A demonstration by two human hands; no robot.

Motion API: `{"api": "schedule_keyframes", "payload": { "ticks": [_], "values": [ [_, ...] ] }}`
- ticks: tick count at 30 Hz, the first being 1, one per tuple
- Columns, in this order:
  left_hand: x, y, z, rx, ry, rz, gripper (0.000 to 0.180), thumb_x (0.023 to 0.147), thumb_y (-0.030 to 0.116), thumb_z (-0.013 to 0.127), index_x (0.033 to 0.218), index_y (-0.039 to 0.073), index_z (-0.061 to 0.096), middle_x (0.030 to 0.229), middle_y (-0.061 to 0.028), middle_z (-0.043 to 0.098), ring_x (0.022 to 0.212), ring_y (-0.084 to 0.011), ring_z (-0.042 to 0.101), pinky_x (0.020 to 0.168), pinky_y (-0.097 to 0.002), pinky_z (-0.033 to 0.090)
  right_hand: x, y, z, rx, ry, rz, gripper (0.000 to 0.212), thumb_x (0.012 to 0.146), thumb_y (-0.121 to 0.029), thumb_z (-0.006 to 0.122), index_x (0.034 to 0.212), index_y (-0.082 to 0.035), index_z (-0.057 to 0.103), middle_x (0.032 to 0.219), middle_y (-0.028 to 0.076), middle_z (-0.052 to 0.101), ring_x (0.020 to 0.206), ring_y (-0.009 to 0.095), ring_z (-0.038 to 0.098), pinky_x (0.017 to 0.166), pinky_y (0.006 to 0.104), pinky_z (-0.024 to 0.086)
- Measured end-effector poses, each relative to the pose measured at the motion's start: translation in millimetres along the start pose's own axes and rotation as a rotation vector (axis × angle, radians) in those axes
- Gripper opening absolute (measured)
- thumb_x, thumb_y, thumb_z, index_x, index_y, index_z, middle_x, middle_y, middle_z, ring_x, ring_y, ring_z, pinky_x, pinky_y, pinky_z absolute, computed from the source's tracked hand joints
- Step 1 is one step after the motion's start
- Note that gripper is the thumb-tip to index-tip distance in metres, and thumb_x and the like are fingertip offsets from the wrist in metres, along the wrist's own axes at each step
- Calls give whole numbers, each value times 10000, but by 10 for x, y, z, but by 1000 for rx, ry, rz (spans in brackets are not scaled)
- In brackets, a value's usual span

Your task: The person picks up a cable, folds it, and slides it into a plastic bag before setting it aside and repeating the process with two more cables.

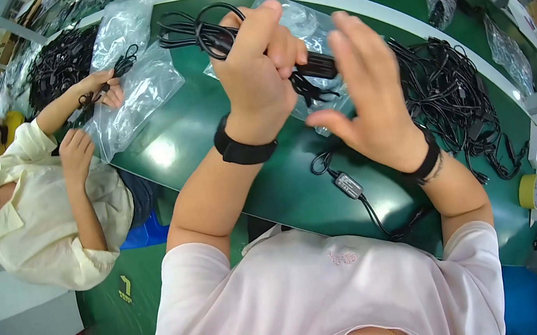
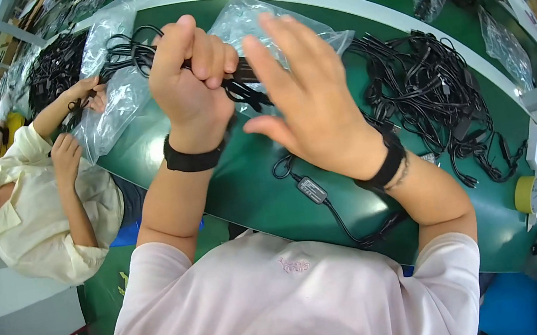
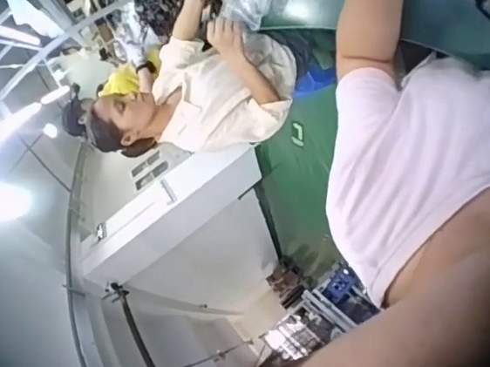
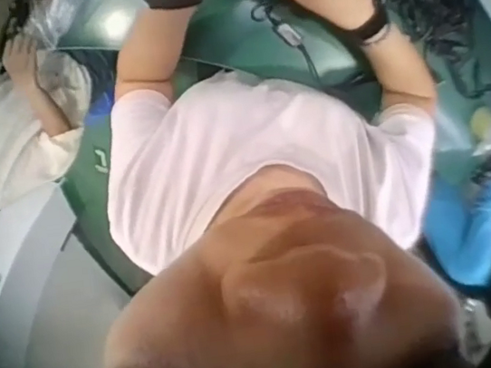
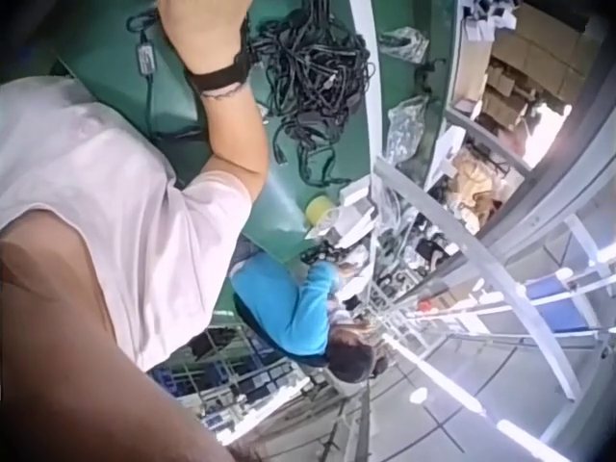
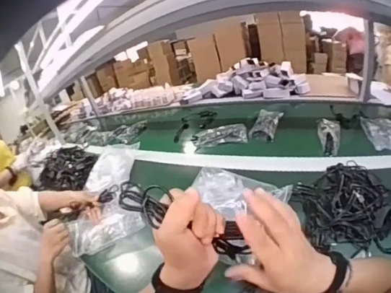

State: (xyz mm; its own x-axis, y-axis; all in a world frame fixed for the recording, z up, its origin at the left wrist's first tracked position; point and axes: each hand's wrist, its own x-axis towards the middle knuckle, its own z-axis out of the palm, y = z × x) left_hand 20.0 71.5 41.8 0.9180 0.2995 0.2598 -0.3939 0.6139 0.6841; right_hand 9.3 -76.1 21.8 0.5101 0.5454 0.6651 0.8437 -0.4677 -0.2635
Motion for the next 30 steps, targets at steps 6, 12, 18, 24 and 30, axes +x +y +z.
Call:
{"api": "schedule_keyframes", "payload": {
  "ticks": [6,12,18,24,30],
  "values": [
    [-155,-177,256,-258,22,-156,205,829,169,571,692,82,446,648,-26,488,590,-104,417,587,-247,355,-35,90,73,356,37,140,706,704,45,609,1328,-34,288,1058,191,528,889,290,558,771,331,449],
    [-57,-255,7,253,-174,-34,175,742,75,668,760,53,496,807,-34,554,715,-83,490,654,-240,415,12,277,-86,829,-321,424,370,809,-147,589,1136,-22,467,742,6,522,574,70,492,525,203,409],
    [-86,-280,-57,484,-275,37,207,806,27,579,845,23,375,756,-166,613,745,-233,629,736,-330,501,-7,287,-76,1150,-413,675,345,863,-265,529,1099,-20,470,713,0,524,504,44,454,431,184,370],
    [47,-256,-187,316,-365,-173,610,823,350,580,1233,6,289,1093,-197,544,1013,-256,536,816,-362,444,51,337,-266,1130,-398,742,281,897,-223,447,1085,-23,506,705,-14,494,479,25,398,402,156,318],
    [53,-280,-252,-98,-373,-266,494,847,370,538,1178,29,403,1059,-147,547,982,-231,531,864,-341,408,68,489,-502,1007,-544,719,266,889,-230,452,1009,-8,534,656,-19,528,528,28,486,441,155,368]
  ]
}}
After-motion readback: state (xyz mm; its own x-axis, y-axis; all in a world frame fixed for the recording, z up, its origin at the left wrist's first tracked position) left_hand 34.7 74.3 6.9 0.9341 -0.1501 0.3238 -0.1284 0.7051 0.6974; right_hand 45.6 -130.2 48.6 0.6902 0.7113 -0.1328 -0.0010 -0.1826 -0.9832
